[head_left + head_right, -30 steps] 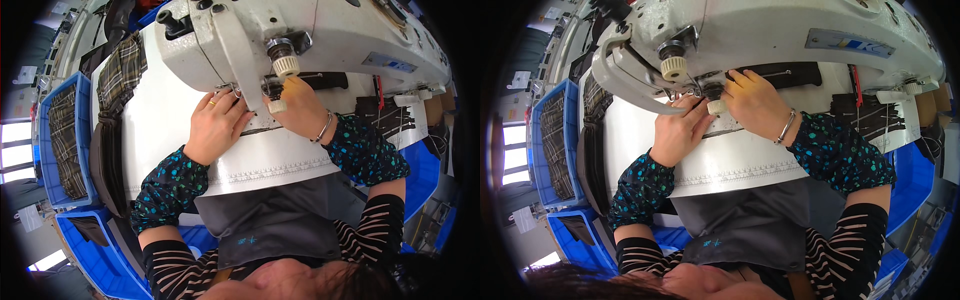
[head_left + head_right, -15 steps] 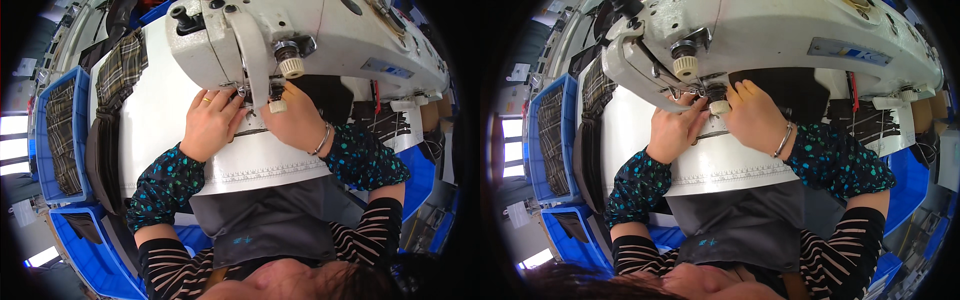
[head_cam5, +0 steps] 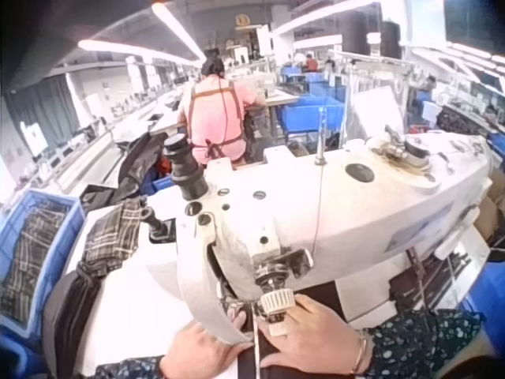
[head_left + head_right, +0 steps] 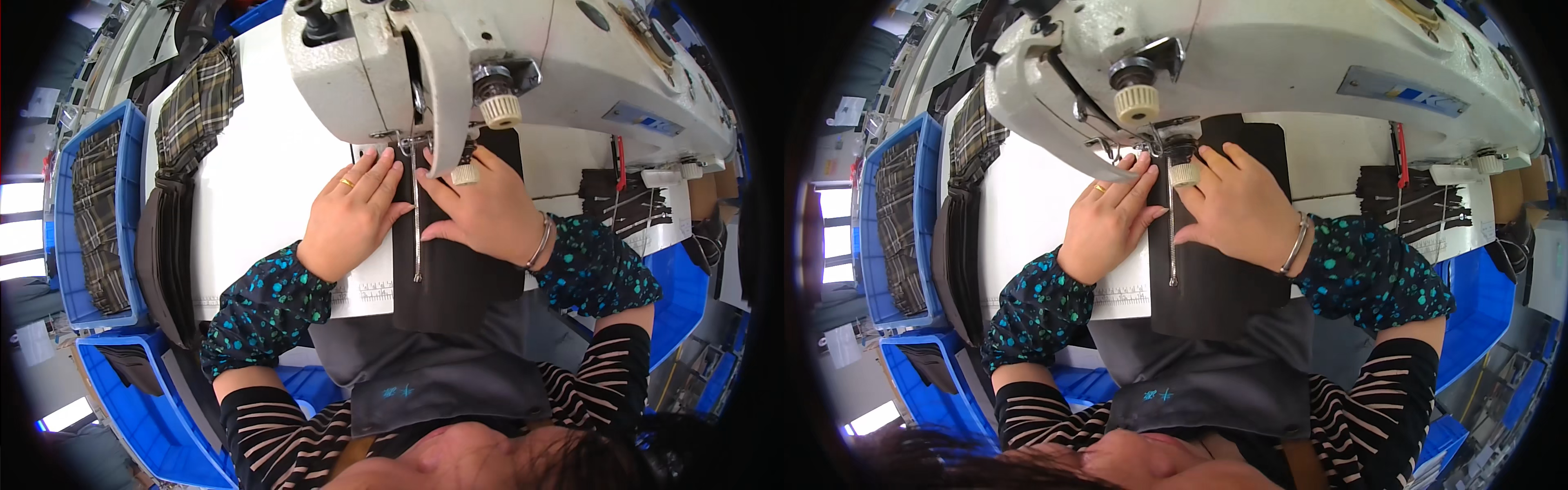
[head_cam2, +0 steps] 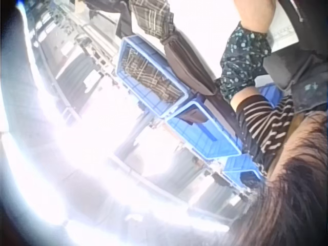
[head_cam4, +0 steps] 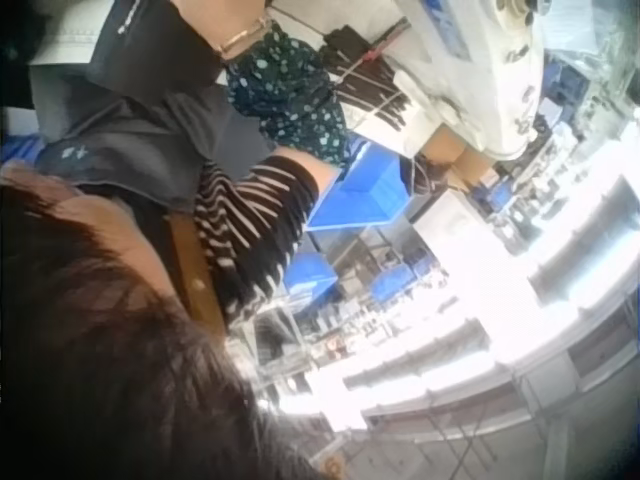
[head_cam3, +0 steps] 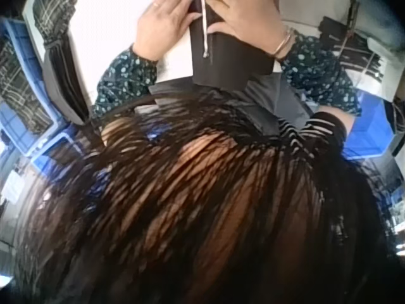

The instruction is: The person sews a zipper onto a black fabric piece using an industrial sewing machine. They align the zipper with the fabric edge, guide the material under the presser foot, and stitch along the zipper teeth. After completing the seam, they trim the excess thread with scissors.

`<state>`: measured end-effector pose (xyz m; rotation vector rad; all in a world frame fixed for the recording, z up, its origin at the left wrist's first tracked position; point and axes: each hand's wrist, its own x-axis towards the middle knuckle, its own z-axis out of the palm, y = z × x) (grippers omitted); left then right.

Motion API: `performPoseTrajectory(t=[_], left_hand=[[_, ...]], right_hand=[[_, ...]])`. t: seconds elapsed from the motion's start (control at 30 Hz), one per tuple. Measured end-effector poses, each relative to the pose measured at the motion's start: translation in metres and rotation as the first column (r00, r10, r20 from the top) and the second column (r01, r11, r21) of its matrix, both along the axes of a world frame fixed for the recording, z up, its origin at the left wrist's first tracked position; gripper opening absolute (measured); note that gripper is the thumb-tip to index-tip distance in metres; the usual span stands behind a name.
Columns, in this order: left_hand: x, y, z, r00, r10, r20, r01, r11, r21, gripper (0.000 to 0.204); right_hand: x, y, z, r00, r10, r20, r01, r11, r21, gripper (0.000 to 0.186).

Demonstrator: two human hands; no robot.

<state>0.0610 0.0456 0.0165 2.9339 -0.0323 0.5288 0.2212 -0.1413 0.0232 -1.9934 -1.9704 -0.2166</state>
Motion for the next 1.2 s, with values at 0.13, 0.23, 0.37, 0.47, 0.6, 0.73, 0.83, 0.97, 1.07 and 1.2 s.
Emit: performPoseTrajectory(t=[0.13,0.23,0.37,0.47,0.6,0.73,0.83,0.97,1.07,1.2], left_hand=[[0.000,-0.004,0.001,1.000,0.013,0.007,-0.014,1.000,0.016,0.054],[0.000,-0.006,0.002,0.999,0.028,0.017,-0.029,0.999,0.046,0.055],[0.000,-0.014,0.001,0.997,0.067,0.031,-0.070,0.992,0.104,0.054],[-0.001,-0.016,0.003,0.996,0.083,0.035,-0.087,0.989,0.116,0.052],[-0.001,-0.010,0.007,0.999,0.040,0.014,-0.041,0.997,0.059,0.048],[0.001,0.000,0.009,0.999,-0.004,-0.047,0.000,0.997,-0.078,0.047],[0.002,-0.004,0.006,1.000,0.005,-0.028,-0.008,0.995,-0.101,0.047],[0.001,-0.007,0.005,0.999,0.016,-0.035,-0.019,0.996,-0.084,0.048],[0.002,-0.007,0.006,0.999,0.003,-0.032,-0.006,0.998,-0.066,0.050],[0.002,-0.007,0.008,0.999,0.004,-0.042,-0.006,0.999,-0.046,0.053]], right_hand=[[0.002,-0.003,-0.001,1.000,-0.004,0.003,0.004,1.000,-0.018,0.063],[0.003,-0.001,0.002,1.000,-0.007,0.014,0.007,1.000,-0.008,0.062],[0.004,0.001,0.003,1.000,0.002,0.001,-0.002,1.000,0.003,0.061],[0.003,0.002,0.003,1.000,0.000,-0.008,0.000,1.000,0.024,0.062],[0.002,0.000,0.002,1.000,-0.010,0.009,0.010,1.000,0.026,0.063],[0.005,0.000,0.001,1.000,-0.006,0.016,0.005,1.000,0.017,0.064],[0.007,-0.001,0.001,1.000,-0.010,0.027,0.010,1.000,0.023,0.064],[0.006,-0.001,0.001,1.000,-0.008,0.014,0.008,1.000,0.019,0.064],[0.005,-0.001,0.001,1.000,-0.013,-0.002,0.013,1.000,0.000,0.064],[0.004,0.000,0.002,1.000,-0.015,-0.007,0.015,1.000,-0.019,0.063]])
